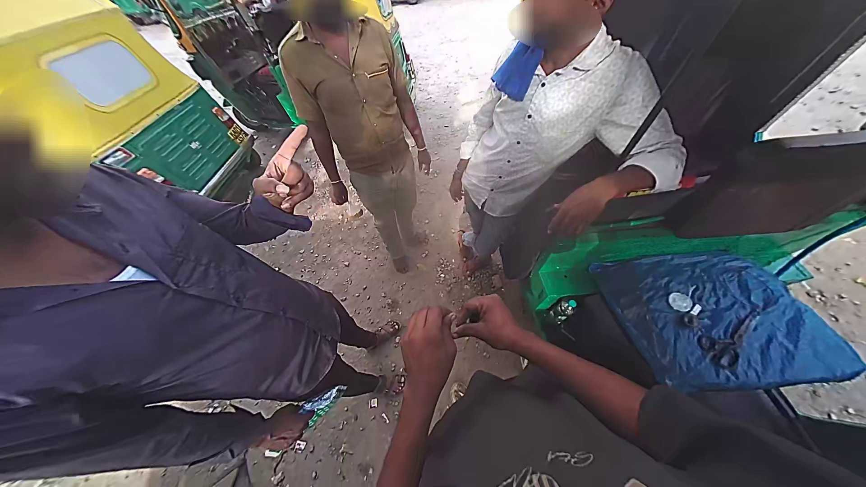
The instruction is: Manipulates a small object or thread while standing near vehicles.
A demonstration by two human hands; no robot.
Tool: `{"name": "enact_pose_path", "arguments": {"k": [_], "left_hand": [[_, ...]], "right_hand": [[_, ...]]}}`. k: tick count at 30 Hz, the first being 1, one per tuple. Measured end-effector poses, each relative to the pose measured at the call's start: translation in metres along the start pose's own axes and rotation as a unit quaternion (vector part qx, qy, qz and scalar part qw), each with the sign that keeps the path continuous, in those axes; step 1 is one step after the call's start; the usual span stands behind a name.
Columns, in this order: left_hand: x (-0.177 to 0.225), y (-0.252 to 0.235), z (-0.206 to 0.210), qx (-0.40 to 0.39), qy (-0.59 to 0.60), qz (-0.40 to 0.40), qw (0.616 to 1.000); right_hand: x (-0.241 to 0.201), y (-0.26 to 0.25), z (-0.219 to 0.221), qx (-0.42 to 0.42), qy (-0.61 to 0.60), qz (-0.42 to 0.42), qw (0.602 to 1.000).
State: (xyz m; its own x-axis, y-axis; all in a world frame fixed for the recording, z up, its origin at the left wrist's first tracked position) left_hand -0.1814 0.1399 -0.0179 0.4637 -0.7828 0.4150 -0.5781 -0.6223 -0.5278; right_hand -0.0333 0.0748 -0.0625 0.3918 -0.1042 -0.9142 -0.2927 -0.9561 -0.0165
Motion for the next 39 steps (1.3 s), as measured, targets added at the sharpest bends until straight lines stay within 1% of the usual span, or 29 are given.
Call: {"name": "enact_pose_path", "arguments": {"k": [4, 6, 9, 11, 12, 13, 15, 17, 18, 20, 21, 23, 25, 30, 33, 35, 37, 39], "left_hand": [[0.002, -0.002, -0.005, 0.005, 0.031, -0.006, 0.999], [-0.001, -0.003, -0.011, 0.035, 0.082, -0.026, 0.996], [-0.017, -0.002, -0.021, 0.090, 0.172, -0.068, 0.979], [-0.036, 0.005, -0.021, 0.099, 0.195, -0.097, 0.971], [-0.045, 0.008, -0.017, 0.082, 0.191, -0.110, 0.972], [-0.054, 0.013, -0.010, 0.045, 0.183, -0.122, 0.974], [-0.064, 0.023, 0.014, -0.069, 0.198, -0.130, 0.969], [-0.059, 0.030, 0.038, -0.177, 0.270, -0.125, 0.938], [-0.053, 0.032, 0.046, -0.218, 0.315, -0.128, 0.915], [-0.039, 0.033, 0.056, -0.255, 0.386, -0.125, 0.878], [-0.033, 0.031, 0.058, -0.254, 0.407, -0.116, 0.869], [-0.023, 0.022, 0.057, -0.224, 0.444, -0.090, 0.863], [-0.018, 0.015, 0.056, -0.197, 0.469, -0.080, 0.857], [-0.010, 0.005, 0.058, -0.195, 0.518, -0.117, 0.825], [-0.002, 0.001, 0.063, -0.196, 0.560, -0.144, 0.792], [0.003, -0.001, 0.067, -0.173, 0.585, -0.160, 0.776], [0.009, -0.006, 0.069, -0.150, 0.596, -0.165, 0.771], [0.013, -0.009, 0.071, -0.160, 0.590, -0.154, 0.777]], "right_hand": [[-0.005, 0.001, -0.001, -0.019, 0.038, 0.024, 0.999], [-0.008, 0.002, -0.001, -0.021, 0.038, 0.032, 0.999], [-0.012, 0.004, -0.005, -0.003, 0.013, 0.059, 0.998], [-0.015, 0.005, -0.009, 0.014, 0.001, 0.074, 0.997], [-0.016, 0.004, -0.013, 0.020, -0.005, 0.080, 0.997], [-0.019, 0.005, -0.016, 0.025, -0.015, 0.085, 0.996], [-0.024, 0.004, -0.021, 0.033, -0.033, 0.089, 0.995], [-0.031, 0.000, -0.023, 0.032, -0.051, 0.086, 0.994], [-0.035, -0.002, -0.024, 0.030, -0.059, 0.084, 0.994], [-0.041, -0.007, -0.026, 0.031, -0.076, 0.080, 0.993], [-0.043, -0.011, -0.027, 0.031, -0.084, 0.079, 0.993], [-0.045, -0.019, -0.031, 0.039, -0.097, 0.081, 0.991], [-0.045, -0.024, -0.036, 0.051, -0.122, 0.082, 0.988], [-0.042, -0.031, -0.048, 0.078, -0.162, 0.070, 0.981], [-0.038, -0.029, -0.053, 0.084, -0.203, 0.063, 0.974], [-0.036, -0.026, -0.054, 0.073, -0.242, 0.054, 0.966], [-0.034, -0.022, -0.055, 0.064, -0.278, 0.036, 0.958], [-0.031, -0.018, -0.058, 0.080, -0.296, 0.020, 0.952]]}}
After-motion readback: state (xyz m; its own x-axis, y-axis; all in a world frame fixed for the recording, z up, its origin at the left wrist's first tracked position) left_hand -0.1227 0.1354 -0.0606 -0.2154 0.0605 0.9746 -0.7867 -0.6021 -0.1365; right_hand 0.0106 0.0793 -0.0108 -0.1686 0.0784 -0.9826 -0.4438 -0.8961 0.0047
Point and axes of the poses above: each hand's wrist, its own y-axis away from the middle knuckle, its own z-axis out of the palm, x = y × z, the point moved 5 cm from there along -y, towards the middle knuckle, and after that the axes turned 3 degrees about x, right-handed, at the moved point
